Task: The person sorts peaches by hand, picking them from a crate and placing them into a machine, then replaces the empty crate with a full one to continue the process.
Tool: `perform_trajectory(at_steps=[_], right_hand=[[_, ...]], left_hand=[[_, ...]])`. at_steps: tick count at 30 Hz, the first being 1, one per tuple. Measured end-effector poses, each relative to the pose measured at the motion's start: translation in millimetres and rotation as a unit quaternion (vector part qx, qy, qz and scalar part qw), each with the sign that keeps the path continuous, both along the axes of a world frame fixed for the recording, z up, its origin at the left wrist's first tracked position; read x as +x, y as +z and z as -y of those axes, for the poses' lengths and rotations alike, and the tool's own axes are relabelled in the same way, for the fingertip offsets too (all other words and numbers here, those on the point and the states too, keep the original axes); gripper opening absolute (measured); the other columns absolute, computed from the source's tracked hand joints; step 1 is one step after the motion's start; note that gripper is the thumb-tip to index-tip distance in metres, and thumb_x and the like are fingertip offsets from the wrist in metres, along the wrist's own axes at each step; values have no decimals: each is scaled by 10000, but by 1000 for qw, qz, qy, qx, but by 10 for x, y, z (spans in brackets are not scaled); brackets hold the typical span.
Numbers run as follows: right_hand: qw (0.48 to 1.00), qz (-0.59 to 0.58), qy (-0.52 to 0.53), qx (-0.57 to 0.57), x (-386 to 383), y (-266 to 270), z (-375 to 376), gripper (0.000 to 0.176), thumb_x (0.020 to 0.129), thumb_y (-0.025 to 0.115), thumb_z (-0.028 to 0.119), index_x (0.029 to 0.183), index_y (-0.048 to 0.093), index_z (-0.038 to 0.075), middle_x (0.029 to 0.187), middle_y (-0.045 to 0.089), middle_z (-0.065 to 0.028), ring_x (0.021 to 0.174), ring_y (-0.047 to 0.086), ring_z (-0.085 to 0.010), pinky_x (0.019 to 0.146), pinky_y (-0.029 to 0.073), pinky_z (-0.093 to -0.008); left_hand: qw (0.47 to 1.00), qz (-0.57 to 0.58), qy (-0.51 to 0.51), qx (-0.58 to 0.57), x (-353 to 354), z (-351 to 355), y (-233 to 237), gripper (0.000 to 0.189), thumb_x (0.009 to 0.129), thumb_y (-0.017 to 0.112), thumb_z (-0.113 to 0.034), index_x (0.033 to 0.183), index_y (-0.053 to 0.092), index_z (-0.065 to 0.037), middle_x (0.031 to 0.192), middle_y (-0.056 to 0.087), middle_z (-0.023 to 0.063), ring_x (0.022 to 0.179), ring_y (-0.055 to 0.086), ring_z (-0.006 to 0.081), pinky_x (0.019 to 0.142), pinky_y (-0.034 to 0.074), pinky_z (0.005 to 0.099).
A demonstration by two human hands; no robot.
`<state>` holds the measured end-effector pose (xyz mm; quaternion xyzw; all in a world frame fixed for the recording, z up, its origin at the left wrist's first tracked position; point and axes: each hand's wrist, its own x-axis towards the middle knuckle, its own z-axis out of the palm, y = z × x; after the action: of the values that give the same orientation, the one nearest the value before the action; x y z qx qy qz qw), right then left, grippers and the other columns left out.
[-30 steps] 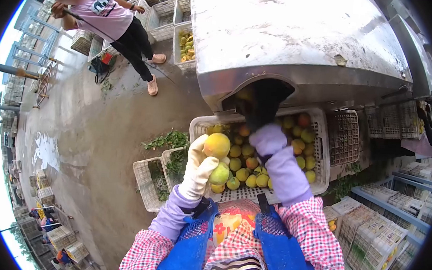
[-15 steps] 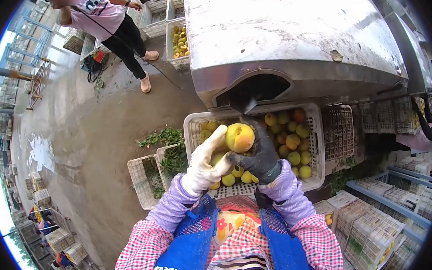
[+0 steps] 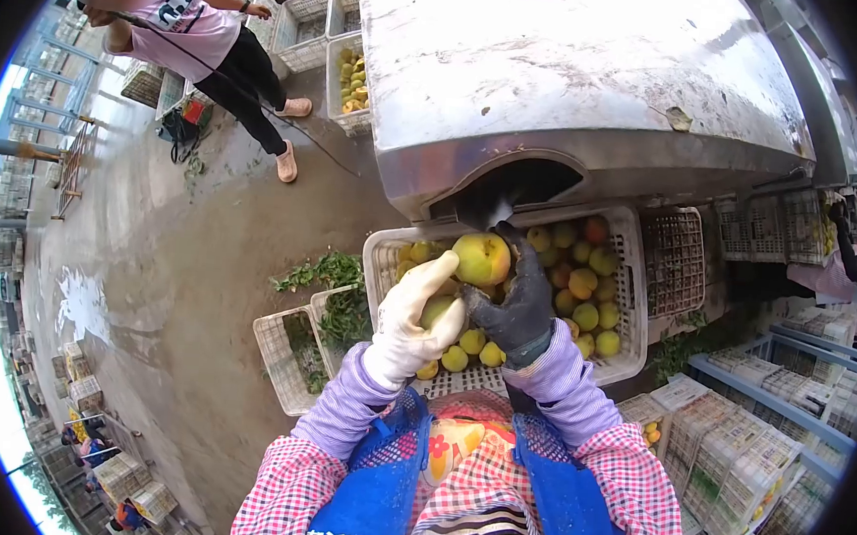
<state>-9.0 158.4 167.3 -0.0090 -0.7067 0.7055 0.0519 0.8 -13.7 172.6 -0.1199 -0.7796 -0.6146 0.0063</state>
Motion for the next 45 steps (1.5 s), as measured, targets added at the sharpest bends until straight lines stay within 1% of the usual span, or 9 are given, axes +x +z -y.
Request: perform_trajectory(at_steps=[6, 11, 13, 16, 21, 24, 30, 42, 45], right_hand=[[980, -89, -39, 176, -242, 66, -27, 656, 768, 844, 248, 1301, 558, -5, 1229, 597, -189, 1133, 605, -351, 993, 485, -461], [880, -149, -150, 426, -677, -464, -16, 491, 791, 780, 259, 1213, 627, 62, 1151, 619, -188, 1050, 601, -426, 910, 483, -549], [835, 18, 22, 549, -502, -832, -347, 574, 768, 787, 293, 1251, 607, 38, 1225, 598, -234, 1021, 581, -448, 935, 493, -521], [772, -30, 117, 624, -562, 184, -163, 688, 728, 782, 362, 1322, 619, 55, 1293, 607, -203, 1089, 592, -452, 976, 511, -470], [941, -197, 93, 261, -418, 389, -107, 711, 783, 813, 313, 1421, 573, 111, 1372, 571, -175, 1224, 575, -393, 1008, 504, -469], [958, -45, 96, 268, 149, 105, 45, 796, 746, 852, 413, 1408, 573, 71, 1321, 581, -191, 1211, 571, -389, 1030, 483, -488], [952, -88, -12, 293, 181, 20, 11, 880, 706, 876, 461, 1407, 561, 33, 1341, 568, -204, 1233, 558, -402, 1058, 452, -512], [928, -139, -106, 328, -92, -173, 75, 851, 784, 790, 541, 1399, 549, 4, 1404, 537, -248, 1264, 537, -429, 1071, 411, -537], [843, -185, -121, 490, -423, -304, -2, 789, 827, 770, 489, 1403, 551, -5, 1393, 531, -268, 1277, 522, -453, 1093, 403, -537]], left_hand=[[998, 63, -15, -2, 5, 33, -65, 589, 849, 694, -13, 1418, 543, 21, 1236, 666, 173, 985, 695, 254, 885, 563, 349], [913, 292, 84, 270, -22, -31, 84, 623, 962, 596, -41, 1552, 396, -49, 1389, 575, 150, 1073, 643, 200, 946, 532, 332], [897, 312, 88, 300, -26, -5, 69, 578, 1021, 580, -180, 1553, 393, -57, 1459, 527, 159, 1154, 614, 225, 982, 521, 377], [850, 324, 98, 403, -56, -34, -3, 578, 1030, 587, -220, 1549, 391, -57, 1462, 522, 138, 1169, 611, 238, 977, 525, 388], [923, 169, 66, 339, -105, -113, 68, 537, 1061, 528, -255, 1540, 393, -53, 1476, 488, 138, 1339, 504, 269, 1128, 418, 439], [879, 225, 88, 410, -75, -249, 232, 522, 1084, 491, -294, 1522, 406, -24, 1482, 480, 143, 1383, 465, 272, 1164, 380, 451], [854, 324, -37, 406, -49, -215, 130, 606, 1105, 463, -370, 1542, 348, 33, 1489, 501, 180, 1362, 516, 281, 1153, 411, 416], [863, 215, 61, 454, -140, -434, -261, 306, 1055, 543, -193, 1282, 561, 11, 1261, 613, 135, 1124, 615, 198, 1014, 490, 365], [908, 168, 116, 366, -125, -372, -289, 359, 1047, 573, -289, 1296, 564, -31, 1297, 614, 99, 1164, 604, 192, 1022, 486, 399]])
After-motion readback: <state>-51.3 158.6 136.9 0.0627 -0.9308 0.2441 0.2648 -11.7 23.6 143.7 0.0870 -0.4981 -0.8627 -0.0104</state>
